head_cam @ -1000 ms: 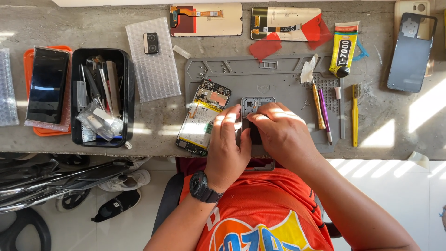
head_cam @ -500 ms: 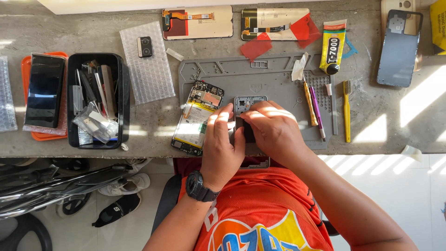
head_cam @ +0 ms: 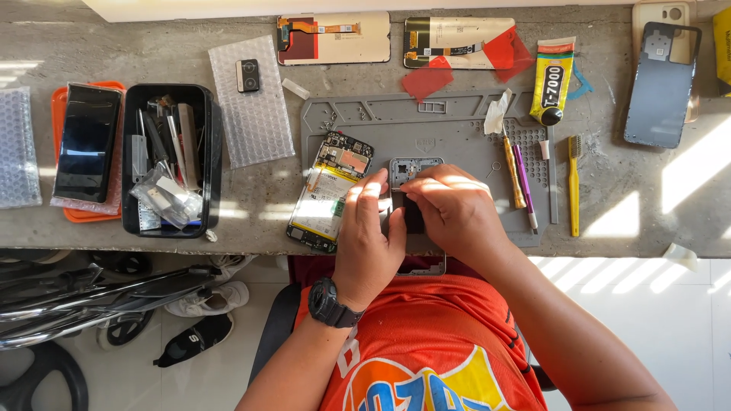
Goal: The person unwraps a smartphone camera module from bubble wrap and places it into the back housing of a disassembled phone. They then use tweezers to carefully position and secure a small internal component within the phone's chassis.
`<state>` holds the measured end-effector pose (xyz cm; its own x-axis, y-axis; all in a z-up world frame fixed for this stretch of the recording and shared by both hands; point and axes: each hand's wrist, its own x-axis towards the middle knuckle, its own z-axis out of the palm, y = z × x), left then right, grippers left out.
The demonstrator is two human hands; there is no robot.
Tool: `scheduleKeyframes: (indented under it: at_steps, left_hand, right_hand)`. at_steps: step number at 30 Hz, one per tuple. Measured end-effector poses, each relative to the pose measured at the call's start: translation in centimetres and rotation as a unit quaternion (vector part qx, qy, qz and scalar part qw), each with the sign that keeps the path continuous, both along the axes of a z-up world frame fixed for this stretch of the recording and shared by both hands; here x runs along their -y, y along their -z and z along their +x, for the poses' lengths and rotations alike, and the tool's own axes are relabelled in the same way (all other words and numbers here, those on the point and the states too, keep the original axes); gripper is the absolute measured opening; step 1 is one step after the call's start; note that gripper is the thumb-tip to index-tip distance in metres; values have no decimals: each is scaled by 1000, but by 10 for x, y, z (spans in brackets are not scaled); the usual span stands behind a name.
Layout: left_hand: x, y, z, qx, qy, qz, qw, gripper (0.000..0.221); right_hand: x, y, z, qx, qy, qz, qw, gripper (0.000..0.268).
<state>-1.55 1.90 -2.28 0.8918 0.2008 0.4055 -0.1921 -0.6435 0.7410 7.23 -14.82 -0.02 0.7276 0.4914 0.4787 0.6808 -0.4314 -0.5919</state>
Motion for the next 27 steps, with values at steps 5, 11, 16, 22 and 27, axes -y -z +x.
scheduleKeyframes:
  at_steps: [5, 11, 16, 22, 27]
  left_hand:
    - [0, 1, 1, 1, 0, 1, 1000, 66]
    - [0, 1, 0, -9, 1, -1, 1000, 66]
    - [0, 0, -1, -11, 0, 1, 1000, 67]
    - [-1, -1, 0, -17, 5, -10, 1000, 67]
    - [-1, -1, 0, -22, 3, -22, 1000, 64]
  right_hand:
    - [1, 3, 2, -17, -2, 22, 1000, 11]
    - [1, 3, 2, -31, 1, 34, 999, 10]
    - [3, 4, 2, -46, 4, 48, 998, 9]
    - [4, 0, 2, -58, 8, 64, 996, 8]
    - [4, -4, -3, 1, 3, -13, 1000, 7]
